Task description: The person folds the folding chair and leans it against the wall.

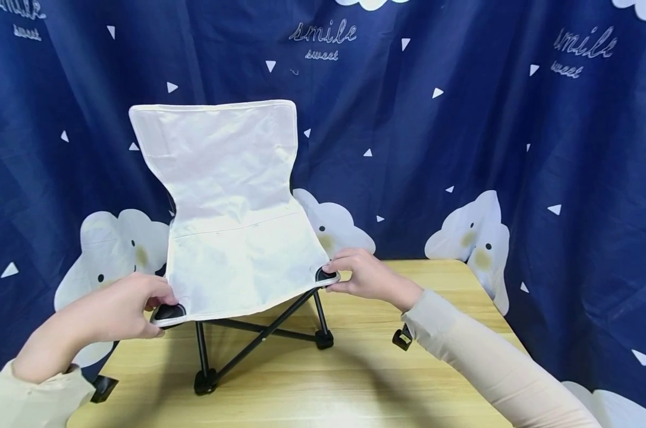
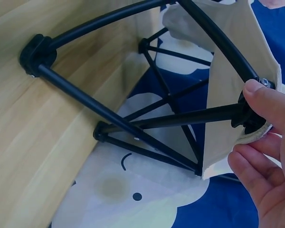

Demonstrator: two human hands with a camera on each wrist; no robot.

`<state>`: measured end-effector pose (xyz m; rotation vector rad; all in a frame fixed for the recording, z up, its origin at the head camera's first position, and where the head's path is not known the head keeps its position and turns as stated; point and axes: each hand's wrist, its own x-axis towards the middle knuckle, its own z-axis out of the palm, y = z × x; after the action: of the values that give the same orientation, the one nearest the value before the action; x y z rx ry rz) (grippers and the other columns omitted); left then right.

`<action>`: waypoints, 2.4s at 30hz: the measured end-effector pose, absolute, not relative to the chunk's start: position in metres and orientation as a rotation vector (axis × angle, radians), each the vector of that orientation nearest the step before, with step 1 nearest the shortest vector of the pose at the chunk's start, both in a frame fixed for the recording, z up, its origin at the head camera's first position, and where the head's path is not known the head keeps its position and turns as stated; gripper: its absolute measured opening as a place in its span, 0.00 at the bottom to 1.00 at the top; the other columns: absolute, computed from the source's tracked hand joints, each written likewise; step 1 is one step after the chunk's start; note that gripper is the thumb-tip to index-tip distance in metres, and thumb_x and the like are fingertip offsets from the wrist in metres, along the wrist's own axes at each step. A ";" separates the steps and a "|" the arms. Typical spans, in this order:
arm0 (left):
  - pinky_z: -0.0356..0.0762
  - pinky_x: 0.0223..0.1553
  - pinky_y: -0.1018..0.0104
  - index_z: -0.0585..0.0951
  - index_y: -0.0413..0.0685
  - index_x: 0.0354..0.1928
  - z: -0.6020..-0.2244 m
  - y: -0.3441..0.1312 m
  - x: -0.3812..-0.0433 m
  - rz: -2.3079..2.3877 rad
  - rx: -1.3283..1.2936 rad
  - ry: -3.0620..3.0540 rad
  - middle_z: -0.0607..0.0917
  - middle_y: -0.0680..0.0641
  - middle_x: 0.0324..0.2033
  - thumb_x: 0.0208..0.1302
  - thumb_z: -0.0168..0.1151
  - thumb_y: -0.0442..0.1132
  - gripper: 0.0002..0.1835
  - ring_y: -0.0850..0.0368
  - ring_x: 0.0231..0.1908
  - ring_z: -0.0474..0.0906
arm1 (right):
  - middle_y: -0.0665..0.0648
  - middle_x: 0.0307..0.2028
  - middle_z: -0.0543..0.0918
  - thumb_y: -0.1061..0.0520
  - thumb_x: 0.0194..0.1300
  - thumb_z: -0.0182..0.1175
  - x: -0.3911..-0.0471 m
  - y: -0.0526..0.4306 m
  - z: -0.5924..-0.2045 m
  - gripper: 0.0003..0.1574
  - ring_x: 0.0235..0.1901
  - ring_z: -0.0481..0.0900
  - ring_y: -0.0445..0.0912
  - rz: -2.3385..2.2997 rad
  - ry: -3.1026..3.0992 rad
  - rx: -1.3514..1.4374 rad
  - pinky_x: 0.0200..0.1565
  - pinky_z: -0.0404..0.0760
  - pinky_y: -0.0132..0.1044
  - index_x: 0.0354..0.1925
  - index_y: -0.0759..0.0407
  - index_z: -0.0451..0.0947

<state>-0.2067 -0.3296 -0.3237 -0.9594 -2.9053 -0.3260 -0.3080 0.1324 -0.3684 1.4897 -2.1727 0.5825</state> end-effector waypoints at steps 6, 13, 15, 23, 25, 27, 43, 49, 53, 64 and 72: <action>0.79 0.32 0.69 0.91 0.49 0.37 -0.322 -0.327 -0.211 -0.334 -0.957 -2.914 0.86 0.62 0.35 0.41 0.88 0.35 0.18 0.75 0.32 0.73 | 0.58 0.40 0.94 0.60 0.52 0.86 -0.309 0.133 -0.369 0.21 0.39 0.91 0.48 0.593 -2.173 1.447 0.47 0.91 0.41 0.44 0.65 0.93; 0.84 0.33 0.69 0.92 0.47 0.38 -0.321 -0.324 -0.214 -0.386 -1.009 -2.871 0.88 0.61 0.36 0.41 0.88 0.34 0.18 0.75 0.33 0.79 | 0.60 0.41 0.95 0.60 0.51 0.87 -0.310 0.134 -0.368 0.23 0.40 0.93 0.51 0.600 -2.179 1.410 0.49 0.92 0.44 0.45 0.67 0.93; 0.83 0.33 0.69 0.92 0.47 0.38 -0.320 -0.323 -0.214 -0.383 -1.019 -2.856 0.87 0.62 0.35 0.42 0.88 0.35 0.18 0.75 0.32 0.78 | 0.60 0.41 0.95 0.60 0.51 0.87 -0.310 0.134 -0.367 0.23 0.41 0.93 0.51 0.601 -2.175 1.407 0.49 0.92 0.44 0.45 0.67 0.93; 0.80 0.32 0.69 0.92 0.47 0.38 -0.315 -0.316 -0.217 -0.347 -1.037 -2.838 0.86 0.65 0.34 0.41 0.88 0.38 0.18 0.76 0.32 0.75 | 0.61 0.42 0.95 0.59 0.52 0.87 -0.310 0.136 -0.362 0.24 0.42 0.93 0.51 0.599 -2.175 1.389 0.49 0.92 0.45 0.46 0.67 0.93; 0.79 0.31 0.69 0.92 0.46 0.38 -0.313 -0.314 -0.217 -0.343 -1.040 -2.841 0.85 0.65 0.33 0.41 0.88 0.38 0.18 0.76 0.31 0.73 | 0.61 0.42 0.95 0.59 0.52 0.86 -0.310 0.136 -0.362 0.24 0.42 0.93 0.52 0.607 -2.177 1.391 0.49 0.92 0.45 0.46 0.67 0.93; 0.77 0.31 0.70 0.92 0.46 0.39 -0.312 -0.311 -0.218 -0.347 -1.044 -2.845 0.84 0.65 0.32 0.42 0.88 0.38 0.18 0.76 0.31 0.72 | 0.61 0.42 0.95 0.60 0.52 0.86 -0.310 0.137 -0.362 0.24 0.41 0.93 0.51 0.606 -2.176 1.389 0.48 0.92 0.44 0.46 0.67 0.93; 0.73 0.30 0.70 0.93 0.46 0.43 -0.299 -0.291 -0.221 -0.324 -1.055 -2.875 0.84 0.65 0.31 0.46 0.87 0.39 0.20 0.73 0.29 0.69 | 0.63 0.42 0.95 0.63 0.51 0.86 -0.312 0.141 -0.355 0.24 0.42 0.93 0.53 0.637 -2.132 1.393 0.48 0.92 0.45 0.47 0.69 0.92; 0.70 0.29 0.71 0.94 0.44 0.43 -0.296 -0.286 -0.224 -0.350 -1.108 -2.831 0.79 0.66 0.27 0.46 0.86 0.37 0.19 0.73 0.27 0.66 | 0.63 0.41 0.94 0.65 0.49 0.86 -0.313 0.142 -0.355 0.24 0.41 0.93 0.53 0.659 -2.097 1.401 0.46 0.92 0.44 0.46 0.69 0.92; 0.70 0.29 0.71 0.93 0.43 0.44 -0.294 -0.285 -0.224 -0.354 -1.101 -2.827 0.78 0.66 0.27 0.46 0.87 0.38 0.20 0.74 0.27 0.66 | 0.63 0.40 0.94 0.65 0.49 0.86 -0.314 0.141 -0.355 0.24 0.40 0.93 0.53 0.669 -2.077 1.409 0.45 0.92 0.44 0.46 0.69 0.92; 0.71 0.28 0.71 0.93 0.46 0.42 -0.290 -0.279 -0.224 -0.369 -1.075 -2.805 0.82 0.65 0.28 0.45 0.88 0.39 0.19 0.74 0.27 0.67 | 0.64 0.41 0.94 0.67 0.49 0.86 -0.315 0.141 -0.351 0.23 0.40 0.94 0.54 0.704 -2.053 1.402 0.44 0.93 0.43 0.46 0.70 0.92; 0.78 0.32 0.69 0.93 0.50 0.41 -0.292 -0.280 -0.224 -0.332 -1.092 -2.740 0.86 0.66 0.33 0.46 0.88 0.40 0.18 0.74 0.30 0.74 | 0.64 0.41 0.94 0.67 0.49 0.85 -0.315 0.142 -0.350 0.23 0.40 0.94 0.54 0.715 -2.057 1.398 0.43 0.93 0.43 0.46 0.70 0.92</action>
<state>-0.2243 -0.2799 -0.2918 -1.0918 -2.7396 -0.3319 -0.3155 0.1417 -0.3499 1.3983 -2.0573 0.7149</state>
